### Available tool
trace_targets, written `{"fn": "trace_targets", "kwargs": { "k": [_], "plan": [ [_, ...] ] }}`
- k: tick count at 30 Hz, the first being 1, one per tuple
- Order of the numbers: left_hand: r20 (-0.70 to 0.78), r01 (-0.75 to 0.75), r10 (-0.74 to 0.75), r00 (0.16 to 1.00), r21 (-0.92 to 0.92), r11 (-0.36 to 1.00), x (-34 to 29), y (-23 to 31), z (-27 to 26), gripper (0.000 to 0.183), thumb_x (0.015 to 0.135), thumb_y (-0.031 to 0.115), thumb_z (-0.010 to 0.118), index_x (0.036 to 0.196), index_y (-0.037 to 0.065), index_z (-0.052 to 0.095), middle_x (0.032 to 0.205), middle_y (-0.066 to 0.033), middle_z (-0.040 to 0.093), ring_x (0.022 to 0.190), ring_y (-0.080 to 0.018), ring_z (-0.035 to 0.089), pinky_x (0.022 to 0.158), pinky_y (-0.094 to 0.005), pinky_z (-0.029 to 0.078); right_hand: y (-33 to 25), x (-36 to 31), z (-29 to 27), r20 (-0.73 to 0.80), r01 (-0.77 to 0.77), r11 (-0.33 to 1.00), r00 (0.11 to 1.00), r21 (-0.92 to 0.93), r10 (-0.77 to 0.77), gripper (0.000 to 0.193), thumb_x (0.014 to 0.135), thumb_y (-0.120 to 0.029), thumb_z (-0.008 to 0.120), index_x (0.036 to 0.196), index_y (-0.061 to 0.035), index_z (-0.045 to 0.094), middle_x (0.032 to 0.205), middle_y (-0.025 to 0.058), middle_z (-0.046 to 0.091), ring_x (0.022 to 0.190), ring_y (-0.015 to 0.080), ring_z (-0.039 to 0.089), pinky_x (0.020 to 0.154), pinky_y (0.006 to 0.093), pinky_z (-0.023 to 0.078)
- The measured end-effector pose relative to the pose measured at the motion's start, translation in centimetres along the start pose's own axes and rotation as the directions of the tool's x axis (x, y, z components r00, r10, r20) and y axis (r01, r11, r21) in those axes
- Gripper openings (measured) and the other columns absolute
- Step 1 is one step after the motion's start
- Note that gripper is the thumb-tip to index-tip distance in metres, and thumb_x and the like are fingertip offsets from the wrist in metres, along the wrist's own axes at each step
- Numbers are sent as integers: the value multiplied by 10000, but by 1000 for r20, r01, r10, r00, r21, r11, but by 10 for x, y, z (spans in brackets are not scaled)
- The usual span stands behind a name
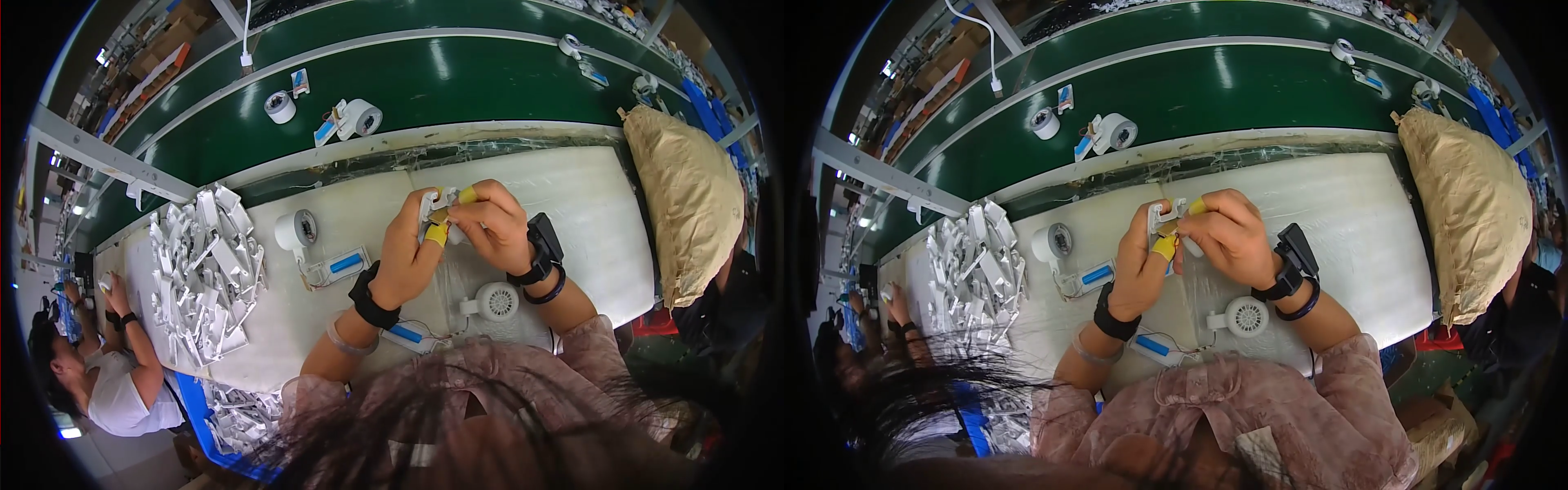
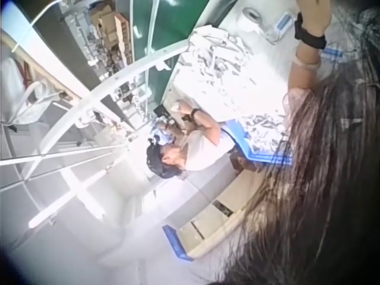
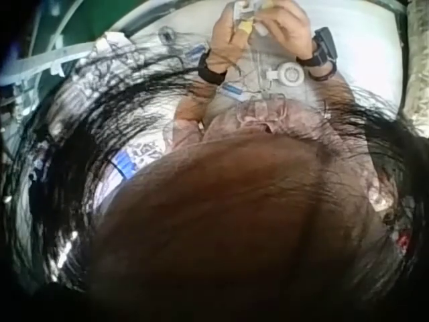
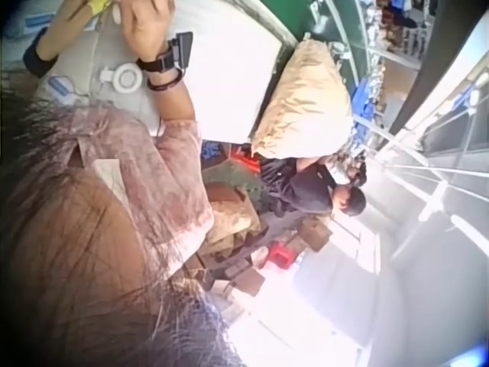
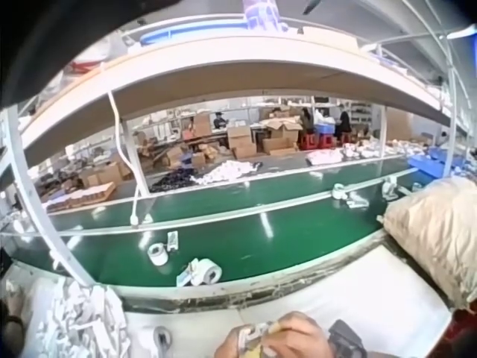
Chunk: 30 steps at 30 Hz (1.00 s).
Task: The person assembles a handheld fan by connecting wires between a battery and a plastic base, then fitting the battery into the housing. They then pick up a fan motor, connect its wires, and press the motor into the base before placing the finished unit on the conveyor belt.
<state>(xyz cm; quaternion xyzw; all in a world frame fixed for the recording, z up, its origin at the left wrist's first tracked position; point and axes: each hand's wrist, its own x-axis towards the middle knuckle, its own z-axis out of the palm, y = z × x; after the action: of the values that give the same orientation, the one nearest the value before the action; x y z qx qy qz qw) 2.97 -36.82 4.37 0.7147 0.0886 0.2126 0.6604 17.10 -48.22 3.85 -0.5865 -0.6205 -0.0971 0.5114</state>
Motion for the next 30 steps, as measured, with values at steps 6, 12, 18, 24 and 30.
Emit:
{"fn": "trace_targets", "kwargs": {
  "k": [6, 12, 18, 24, 30],
  "plan": [
    [-2, -59, 59, 998, -100, 993, -2, -14, -1, 348, 945, 53, 425, 1284, -20, 401, 922, -72, 549, 670, -105, 531, 567, -240, 459, 0, 1, -1, 3, 5, 1000, 1000, -16, -5, 221, 733, 51, 730, 927, -43, 683, 916, 97, 589, 799, 242, 588, 684, 311, 490],
    [-52, -122, 121, 991, -21, 992, -5, -14, 0, 440, 890, 99, 583, 1286, -37, 451, 1089, -148, 612, 981, -216, 601, 863, -311, 466, -3, 6, -3, 6, 20, 1000, 1000, -4, -20, 217, 713, 27, 742, 908, -44, 678, 888, 95, 574, 808, 270, 568, 713, 350, 473],
    [-81, -72, 71, 994, 3, 997, -4, -18, 3, 429, 905, 127, 579, 1283, -39, 461, 1139, -173, 601, 1005, -247, 610, 871, -322, 466, -2, 8, -5, 14, 38, 999, 999, -24, -37, 203, 715, 14, 740, 896, -50, 675, 870, 92, 565, 802, 276, 563, 709, 358, 466],
    [-83, -80, 86, 993, 69, 994, -4, -22, 3, 437, 888, 65, 554, 1302, -32, 450, 1184, -197, 582, 1057, -311, 602, 915, -348, 458, -2, 10, -7, 36, 48, 998, 998, -31, -47, 200, 715, 14, 735, 891, -55, 671, 858, 88, 564, 782, 274, 558, 683, 353, 456],
    [-30, -110, 115, 993, 139, 984, -2, -21, 0, 466, 881, 39, 538, 1327, -32, 422, 1253, -211, 547, 1123, -359, 564, 969, -373, 432, 0, 13, -11, 79, 51, 998, 996, -38, -48, 207, 706, 14, 732, 886, -75, 683, 855, 83, 561, 779, 270, 561, 666, 352, 467]
  ]
}}
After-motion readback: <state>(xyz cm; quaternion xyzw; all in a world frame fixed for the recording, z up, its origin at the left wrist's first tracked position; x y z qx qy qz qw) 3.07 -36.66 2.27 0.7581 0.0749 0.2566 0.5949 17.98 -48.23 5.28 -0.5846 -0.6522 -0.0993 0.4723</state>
